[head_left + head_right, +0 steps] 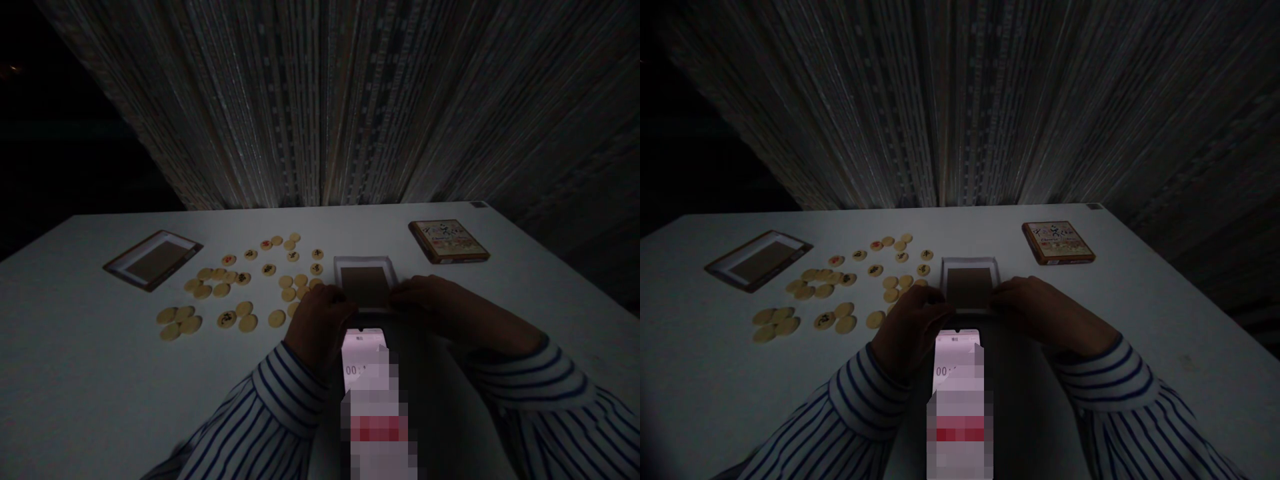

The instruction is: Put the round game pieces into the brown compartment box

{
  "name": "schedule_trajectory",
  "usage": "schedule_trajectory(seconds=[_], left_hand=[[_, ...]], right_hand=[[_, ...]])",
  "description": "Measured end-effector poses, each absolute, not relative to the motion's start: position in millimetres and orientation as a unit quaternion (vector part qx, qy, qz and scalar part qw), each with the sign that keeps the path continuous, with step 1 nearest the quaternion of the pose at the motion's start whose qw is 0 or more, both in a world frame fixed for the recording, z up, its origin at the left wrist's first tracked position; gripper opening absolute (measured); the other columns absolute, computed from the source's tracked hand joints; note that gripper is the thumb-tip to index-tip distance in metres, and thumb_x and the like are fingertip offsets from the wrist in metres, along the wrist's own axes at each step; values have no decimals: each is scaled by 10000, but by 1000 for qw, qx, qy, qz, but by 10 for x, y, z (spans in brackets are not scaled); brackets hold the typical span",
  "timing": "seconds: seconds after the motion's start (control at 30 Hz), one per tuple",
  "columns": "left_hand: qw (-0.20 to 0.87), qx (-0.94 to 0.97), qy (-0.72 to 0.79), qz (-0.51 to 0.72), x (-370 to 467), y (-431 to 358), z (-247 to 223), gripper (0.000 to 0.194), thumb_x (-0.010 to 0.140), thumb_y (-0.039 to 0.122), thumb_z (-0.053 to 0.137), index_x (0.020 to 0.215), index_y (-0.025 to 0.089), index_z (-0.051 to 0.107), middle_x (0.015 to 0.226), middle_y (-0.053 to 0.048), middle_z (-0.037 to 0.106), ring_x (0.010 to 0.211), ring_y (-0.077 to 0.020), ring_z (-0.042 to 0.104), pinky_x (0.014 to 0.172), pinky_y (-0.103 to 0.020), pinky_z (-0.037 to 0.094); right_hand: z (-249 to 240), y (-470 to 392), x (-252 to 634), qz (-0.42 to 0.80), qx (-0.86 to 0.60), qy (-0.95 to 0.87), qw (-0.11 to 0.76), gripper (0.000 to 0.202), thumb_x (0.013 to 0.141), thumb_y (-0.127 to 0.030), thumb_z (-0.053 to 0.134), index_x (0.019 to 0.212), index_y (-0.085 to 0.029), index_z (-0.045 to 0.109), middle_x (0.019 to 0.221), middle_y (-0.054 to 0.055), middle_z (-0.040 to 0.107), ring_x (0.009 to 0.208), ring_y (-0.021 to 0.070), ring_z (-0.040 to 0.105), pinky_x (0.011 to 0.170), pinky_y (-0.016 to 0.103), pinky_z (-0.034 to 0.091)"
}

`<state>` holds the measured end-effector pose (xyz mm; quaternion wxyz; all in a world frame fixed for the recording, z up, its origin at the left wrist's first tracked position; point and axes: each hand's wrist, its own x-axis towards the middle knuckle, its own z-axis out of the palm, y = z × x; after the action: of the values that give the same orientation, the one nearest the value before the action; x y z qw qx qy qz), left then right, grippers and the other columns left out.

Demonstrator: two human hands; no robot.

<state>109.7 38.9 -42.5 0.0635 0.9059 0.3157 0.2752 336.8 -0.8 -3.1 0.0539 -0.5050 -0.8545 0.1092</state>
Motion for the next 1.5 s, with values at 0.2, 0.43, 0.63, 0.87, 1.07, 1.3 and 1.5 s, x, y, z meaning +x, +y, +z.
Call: schedule_trajectory(seconds=[0.2, 0.43, 0.63, 0.87, 1.07, 1.3, 1.5], left_hand=[[54, 908, 316, 272, 1110, 391, -412, 122, 750, 137, 616, 798, 194, 712, 804, -77, 627, 774, -183, 532, 653, -307, 469], [49, 902, 298, 308, 1094, 413, -491, 127, 778, 175, 595, 840, 190, 705, 876, -94, 640, 801, -183, 550, 680, -326, 491], [48, 904, 301, 301, 1100, 403, -466, 133, 774, 177, 599, 854, 178, 705, 882, -99, 644, 802, -189, 555, 672, -333, 503], [61, 905, 301, 294, 1105, 401, -461, 139, 794, 198, 579, 832, 182, 712, 860, -96, 642, 803, -192, 560, 674, -336, 494], [60, 903, 308, 292, 1107, 399, -462, 120, 776, 188, 603, 814, 184, 716, 827, -86, 648, 777, -191, 565, 653, -325, 490], [41, 907, 301, 293, 1106, 399, -455, 115, 767, 182, 605, 794, 191, 717, 810, -86, 642, 760, -183, 565, 634, -320, 495], [56, 905, 303, 293, 1086, 415, -481, 162, 776, 210, 598, 900, 183, 699, 901, -104, 640, 794, -202, 562, 667, -360, 505]], right_hand=[[-10, -26, 3346, 104, -513, -850, 58, 259, 821, -147, 475, 976, -234, 663, 972, 50, 671, 859, 172, 615, 726, 313, 495], [39, -80, 3313, 104, -568, -812, 87, 261, 776, -164, 508, 995, -220, 638, 990, 57, 674, 875, 188, 624, 748, 333, 515], [2, -76, 3312, 109, -545, -829, 68, 318, 751, -117, 512, 1018, -228, 642, 1060, 55, 657, 935, 194, 617, 792, 341, 512], [-25, -72, 3319, 109, -525, -842, 61, 353, 767, -129, 526, 1084, -249, 628, 1115, 58, 635, 965, 196, 610, 807, 342, 505], [-28, -72, 3329, 104, -530, -840, 50, 326, 781, -138, 522, 1071, -233, 637, 1083, 65, 648, 949, 199, 613, 805, 349, 506], [-40, -65, 3348, 108, -516, -848, 52, 308, 789, -159, 523, 1068, -226, 636, 1081, 69, 647, 950, 191, 610, 815, 339, 497], [5, -83, 3306, 116, -547, -828, 49, 342, 757, -117, 522, 1062, -228, 629, 1103, 64, 632, 942, 199, 610, 802, 345, 502]])
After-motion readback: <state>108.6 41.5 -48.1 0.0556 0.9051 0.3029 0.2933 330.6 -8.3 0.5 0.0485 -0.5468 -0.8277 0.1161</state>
